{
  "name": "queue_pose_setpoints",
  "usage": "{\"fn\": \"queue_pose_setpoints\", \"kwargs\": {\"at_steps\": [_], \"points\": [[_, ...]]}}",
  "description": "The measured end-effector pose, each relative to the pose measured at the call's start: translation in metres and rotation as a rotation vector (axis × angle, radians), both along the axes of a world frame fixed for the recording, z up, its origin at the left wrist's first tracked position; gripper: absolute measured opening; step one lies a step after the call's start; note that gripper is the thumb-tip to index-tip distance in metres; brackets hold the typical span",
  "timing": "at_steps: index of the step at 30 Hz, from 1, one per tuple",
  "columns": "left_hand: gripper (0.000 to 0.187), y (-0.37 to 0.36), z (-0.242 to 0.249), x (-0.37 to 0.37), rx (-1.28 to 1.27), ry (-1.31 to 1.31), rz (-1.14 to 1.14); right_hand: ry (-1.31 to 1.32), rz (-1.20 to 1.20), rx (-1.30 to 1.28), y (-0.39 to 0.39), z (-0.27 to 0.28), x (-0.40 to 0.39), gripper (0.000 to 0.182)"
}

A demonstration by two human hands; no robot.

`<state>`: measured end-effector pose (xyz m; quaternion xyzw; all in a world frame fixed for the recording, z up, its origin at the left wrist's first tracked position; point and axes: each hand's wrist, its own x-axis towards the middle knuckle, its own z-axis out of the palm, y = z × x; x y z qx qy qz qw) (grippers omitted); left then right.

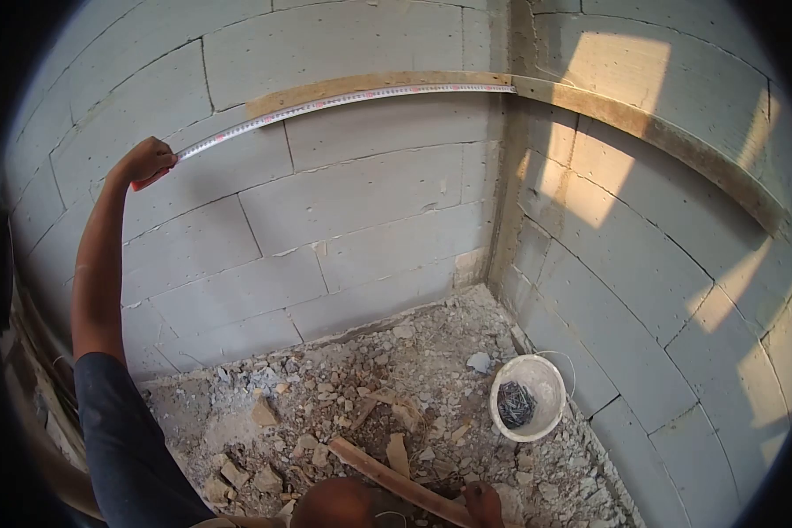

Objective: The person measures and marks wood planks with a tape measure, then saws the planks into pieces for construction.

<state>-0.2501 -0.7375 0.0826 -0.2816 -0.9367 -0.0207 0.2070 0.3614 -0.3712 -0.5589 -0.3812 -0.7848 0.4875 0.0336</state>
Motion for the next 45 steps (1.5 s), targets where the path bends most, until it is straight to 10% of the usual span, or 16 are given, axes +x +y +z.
{"fn": "queue_pose_setpoints", "kwargs": {"at_steps": [3, 11, 21, 27, 36, 45], "points": [[0.031, -0.026, -0.042, -0.019, -0.055, 0.029, -0.271, 0.06, -0.104, -0.019, -0.004, -0.009, 0.001, 0.045], [0.024, -0.005, -0.273, 0.08, 0.243, -0.945, -0.173, 0.285, -0.311, -0.023, -0.03, 0.058, 0.026, 0.044], [0.023, 0.091, -0.52, 0.244, -0.297, -1.335, -0.491, 0.237, -1.0, 0.473, -0.023, 0.096, 0.216, 0.074], [0.022, 0.093, -0.552, 0.269, -0.527, -1.297, -0.517, -0.121, -1.11, 1.09, -0.027, 0.083, 0.335, 0.085], [0.022, 0.063, -0.552, 0.227, -0.668, -1.28, -0.457, -0.483, -0.762, 0.67, -0.028, 0.062, 0.329, 0.047], [0.023, 0.04, -0.582, 0.172, -0.546, -1.286, -0.292, -0.523, -0.428, 0.838, -0.003, 0.036, 0.28, 0.034]]}}
